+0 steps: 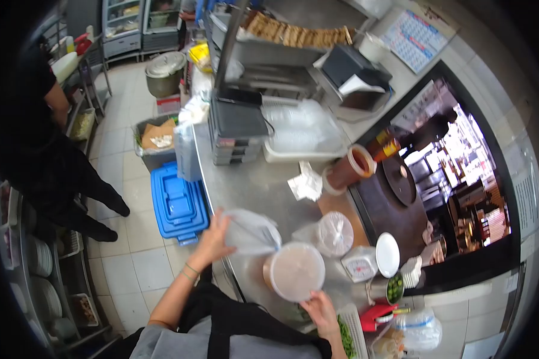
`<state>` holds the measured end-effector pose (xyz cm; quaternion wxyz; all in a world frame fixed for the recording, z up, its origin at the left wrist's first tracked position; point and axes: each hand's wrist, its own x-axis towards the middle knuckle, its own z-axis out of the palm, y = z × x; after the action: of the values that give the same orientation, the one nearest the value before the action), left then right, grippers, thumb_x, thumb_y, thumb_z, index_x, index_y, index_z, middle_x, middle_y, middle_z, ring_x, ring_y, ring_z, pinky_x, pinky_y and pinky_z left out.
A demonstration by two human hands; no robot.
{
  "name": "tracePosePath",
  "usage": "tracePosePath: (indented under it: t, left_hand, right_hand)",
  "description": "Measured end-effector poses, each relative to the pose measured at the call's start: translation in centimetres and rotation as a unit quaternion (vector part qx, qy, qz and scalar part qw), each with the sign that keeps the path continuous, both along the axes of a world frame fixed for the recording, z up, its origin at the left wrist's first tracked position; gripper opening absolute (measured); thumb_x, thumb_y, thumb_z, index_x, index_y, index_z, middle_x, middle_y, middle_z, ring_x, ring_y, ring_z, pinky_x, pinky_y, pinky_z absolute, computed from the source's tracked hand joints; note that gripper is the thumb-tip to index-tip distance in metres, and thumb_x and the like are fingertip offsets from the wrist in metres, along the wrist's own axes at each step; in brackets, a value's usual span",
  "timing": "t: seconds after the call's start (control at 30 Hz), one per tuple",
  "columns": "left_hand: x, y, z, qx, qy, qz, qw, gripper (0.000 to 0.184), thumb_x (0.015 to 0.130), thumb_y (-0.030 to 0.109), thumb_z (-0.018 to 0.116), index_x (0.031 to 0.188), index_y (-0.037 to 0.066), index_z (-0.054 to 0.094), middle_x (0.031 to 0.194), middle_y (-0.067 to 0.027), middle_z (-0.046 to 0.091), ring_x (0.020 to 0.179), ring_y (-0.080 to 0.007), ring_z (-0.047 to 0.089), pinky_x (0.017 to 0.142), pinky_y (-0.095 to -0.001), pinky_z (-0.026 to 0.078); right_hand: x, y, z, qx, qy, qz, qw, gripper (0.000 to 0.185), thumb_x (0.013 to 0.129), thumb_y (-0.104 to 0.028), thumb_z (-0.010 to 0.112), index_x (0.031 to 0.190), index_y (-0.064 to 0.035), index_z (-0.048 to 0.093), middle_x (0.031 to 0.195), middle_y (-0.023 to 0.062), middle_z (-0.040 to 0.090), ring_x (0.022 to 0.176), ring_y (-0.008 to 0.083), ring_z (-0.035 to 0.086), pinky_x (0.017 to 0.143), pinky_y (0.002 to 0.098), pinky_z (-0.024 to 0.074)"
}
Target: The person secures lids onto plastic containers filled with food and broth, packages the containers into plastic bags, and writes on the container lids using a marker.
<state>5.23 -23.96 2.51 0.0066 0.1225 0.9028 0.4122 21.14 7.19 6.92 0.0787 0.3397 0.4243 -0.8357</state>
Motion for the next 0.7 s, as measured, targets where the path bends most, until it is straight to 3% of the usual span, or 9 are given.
tracePosePath:
  t: [0.2, 0.47, 0.57, 0.7]
  left_hand:
    - [0.8, 4.7, -1.9, 0.040, -0.056, -0.186, 0.980, 0.089, 0.055, 0.015, 0.078, 0.129, 0.008, 0.030, 0.138, -0.0320, 0.014, 0.107, -0.0483, 0.046, 0.091, -0.0443, 0.043]
    - [1.4, 7.1, -4.1, 0.039, -0.079, -0.301, 0.950, 0.097, 0.051, 0.017, 0.081, 0.131, 0.006, 0.027, 0.138, -0.0278, 0.017, 0.116, -0.0437, 0.041, 0.096, -0.0420, 0.040]
    - [0.8, 7.4, -9.1, 0.125, -0.025, -0.363, 0.923, 0.099, 0.054, 0.024, 0.081, 0.134, 0.007, 0.024, 0.137, -0.0229, 0.024, 0.124, -0.0377, 0.030, 0.099, -0.0391, 0.036]
    - [1.6, 7.1, -8.1, 0.171, -0.085, -0.333, 0.923, 0.106, 0.052, 0.022, 0.081, 0.137, 0.005, 0.020, 0.138, -0.0188, 0.025, 0.129, -0.0341, 0.022, 0.105, -0.0383, 0.027]
  right_hand:
    - [1.1, 0.8, 5.0, 0.005, -0.033, 0.082, 0.996, 0.031, 0.078, -0.004, 0.053, 0.108, 0.0052, 0.050, 0.109, 0.0175, 0.056, 0.098, 0.0282, 0.058, 0.086, 0.0437, 0.0491]
    - [-0.2, 2.5, -1.3, -0.050, -0.035, 0.111, 0.992, 0.030, 0.078, -0.003, 0.055, 0.106, 0.0036, 0.050, 0.105, 0.0146, 0.058, 0.099, 0.0271, 0.057, 0.087, 0.0444, 0.0474]
    - [-1.3, 2.0, -3.5, -0.050, -0.019, 0.118, 0.992, 0.029, 0.078, -0.003, 0.055, 0.105, 0.0037, 0.050, 0.105, 0.0146, 0.057, 0.099, 0.0277, 0.057, 0.088, 0.0449, 0.0468]
    - [-2.6, 1.6, -7.4, -0.023, -0.019, 0.096, 0.995, 0.027, 0.078, -0.003, 0.054, 0.104, 0.0029, 0.050, 0.105, 0.0149, 0.057, 0.100, 0.0283, 0.055, 0.090, 0.0471, 0.0449]
